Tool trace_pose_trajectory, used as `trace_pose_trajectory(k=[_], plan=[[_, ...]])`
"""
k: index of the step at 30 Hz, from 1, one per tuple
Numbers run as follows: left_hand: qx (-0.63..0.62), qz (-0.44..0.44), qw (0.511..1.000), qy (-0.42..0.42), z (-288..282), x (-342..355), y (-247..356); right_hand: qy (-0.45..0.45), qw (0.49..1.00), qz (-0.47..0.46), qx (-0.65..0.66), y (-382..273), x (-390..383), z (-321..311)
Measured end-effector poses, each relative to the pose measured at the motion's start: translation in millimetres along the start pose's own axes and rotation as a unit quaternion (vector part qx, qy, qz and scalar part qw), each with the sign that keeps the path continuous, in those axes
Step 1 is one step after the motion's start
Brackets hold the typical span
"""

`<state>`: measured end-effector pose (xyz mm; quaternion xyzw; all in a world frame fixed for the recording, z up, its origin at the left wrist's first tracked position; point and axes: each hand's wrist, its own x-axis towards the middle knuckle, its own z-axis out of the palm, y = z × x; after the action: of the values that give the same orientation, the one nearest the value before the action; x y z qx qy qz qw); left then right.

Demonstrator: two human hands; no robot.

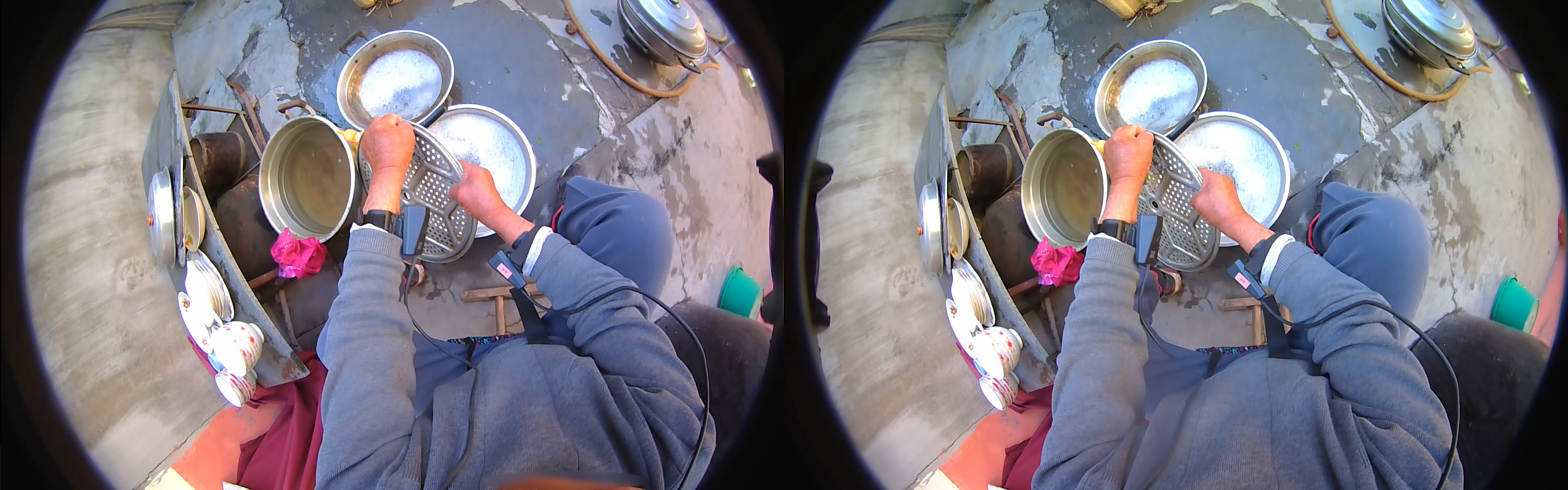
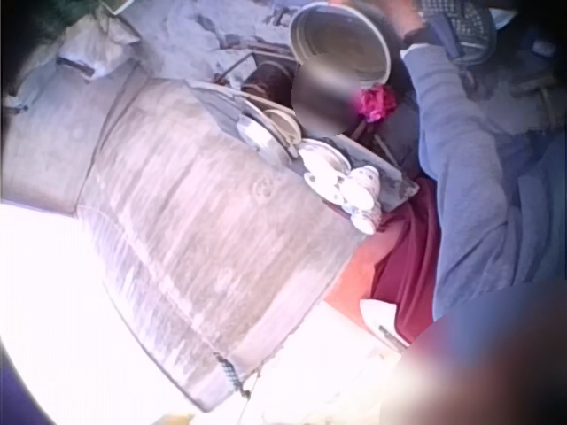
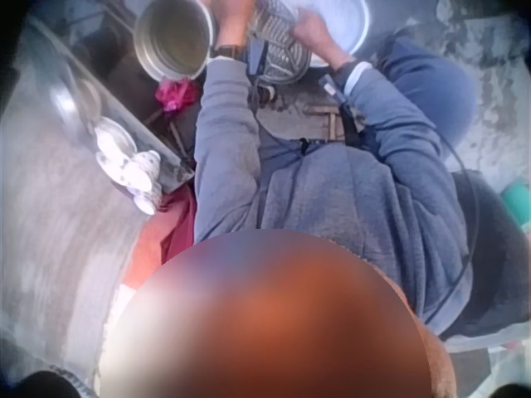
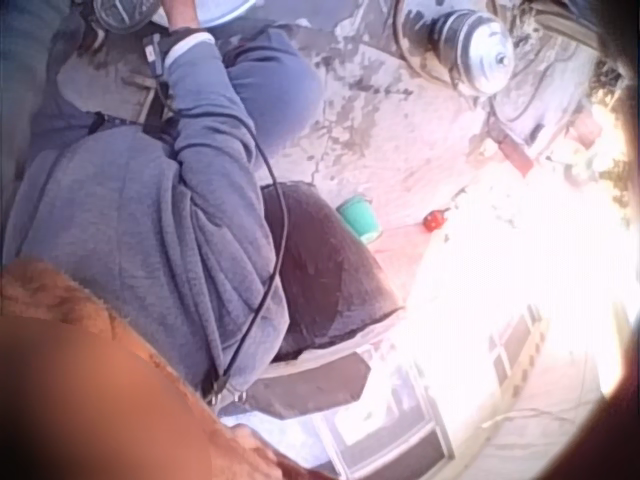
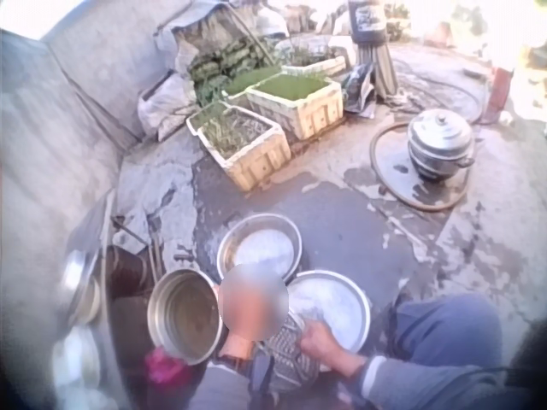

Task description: The person scrubs a round metal steamer tray with a steel wool pad, repeatedly flipping it to clean both sides. The tray is held over a basin of soapy water, and the person works methodically across the perforated surface.

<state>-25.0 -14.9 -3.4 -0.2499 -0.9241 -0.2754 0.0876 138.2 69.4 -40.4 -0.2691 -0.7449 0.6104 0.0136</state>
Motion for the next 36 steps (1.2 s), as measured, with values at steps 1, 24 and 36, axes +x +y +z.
trace_pose_trajectory(k=[1, 24, 36], plan=[[-0.005, 0.003, 1.000, -0.003, 0, -5, 2, 0.001, 1.000, 0.006, 0.016, 0, -1, 0], [0.020, 0.015, 0.999, -0.031, 6, 1, -8, 0.028, 0.999, 0.001, 0.018, -1, -3, 3], [0.021, 0.049, 0.997, -0.058, 6, -1, -6, 0.029, 1.000, 0.001, -0.001, 5, 1, 3]])
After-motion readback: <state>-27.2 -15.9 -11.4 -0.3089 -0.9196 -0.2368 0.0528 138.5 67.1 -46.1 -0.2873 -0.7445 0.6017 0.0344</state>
